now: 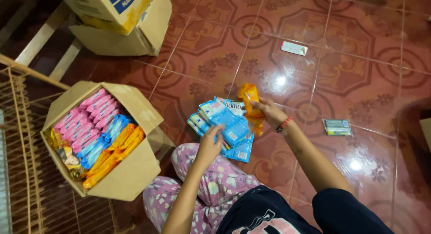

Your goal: Organizing various detergent packets, noodle packs, and snack bags into boxes and onto a metal rack in a backroom area.

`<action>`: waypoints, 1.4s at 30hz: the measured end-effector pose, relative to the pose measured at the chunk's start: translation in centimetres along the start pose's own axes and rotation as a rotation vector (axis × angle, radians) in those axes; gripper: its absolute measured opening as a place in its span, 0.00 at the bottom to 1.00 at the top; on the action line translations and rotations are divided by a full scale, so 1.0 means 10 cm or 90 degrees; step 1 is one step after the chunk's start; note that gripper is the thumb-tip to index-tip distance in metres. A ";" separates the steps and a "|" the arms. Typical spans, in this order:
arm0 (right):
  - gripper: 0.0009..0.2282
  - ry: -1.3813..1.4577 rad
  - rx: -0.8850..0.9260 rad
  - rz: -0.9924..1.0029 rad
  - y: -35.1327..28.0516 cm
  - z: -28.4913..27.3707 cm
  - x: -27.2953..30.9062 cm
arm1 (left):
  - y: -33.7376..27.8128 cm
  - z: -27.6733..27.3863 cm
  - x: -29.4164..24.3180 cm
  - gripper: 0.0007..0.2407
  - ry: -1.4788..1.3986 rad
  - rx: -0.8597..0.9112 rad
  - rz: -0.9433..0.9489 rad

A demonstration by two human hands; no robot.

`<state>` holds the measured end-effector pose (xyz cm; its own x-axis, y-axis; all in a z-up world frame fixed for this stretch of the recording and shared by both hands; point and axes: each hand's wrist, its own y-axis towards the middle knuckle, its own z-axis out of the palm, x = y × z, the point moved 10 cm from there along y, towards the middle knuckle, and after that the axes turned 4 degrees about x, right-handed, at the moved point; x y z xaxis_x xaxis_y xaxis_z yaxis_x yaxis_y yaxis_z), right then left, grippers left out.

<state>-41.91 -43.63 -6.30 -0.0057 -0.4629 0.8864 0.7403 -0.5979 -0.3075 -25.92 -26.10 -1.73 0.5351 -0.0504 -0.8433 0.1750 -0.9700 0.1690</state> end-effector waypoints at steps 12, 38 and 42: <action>0.13 0.118 0.129 -0.096 -0.08 1.15 0.44 | 0.12 -0.70 -0.83 0.19 -0.070 -0.076 0.026; 0.44 -0.615 0.202 -0.360 0.51 1.33 -0.63 | 0.12 -1.81 -2.14 0.24 -0.199 -0.165 0.236; 0.35 -0.451 0.374 -0.293 0.77 1.39 -1.53 | 0.02 -1.98 -2.11 0.27 -0.236 -0.232 0.228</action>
<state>-26.75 -32.03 -17.37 -0.1146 0.3369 0.9345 0.9797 -0.1174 0.1625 -20.77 -20.54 26.20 0.3015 -0.4995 -0.8122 0.3432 -0.7378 0.5812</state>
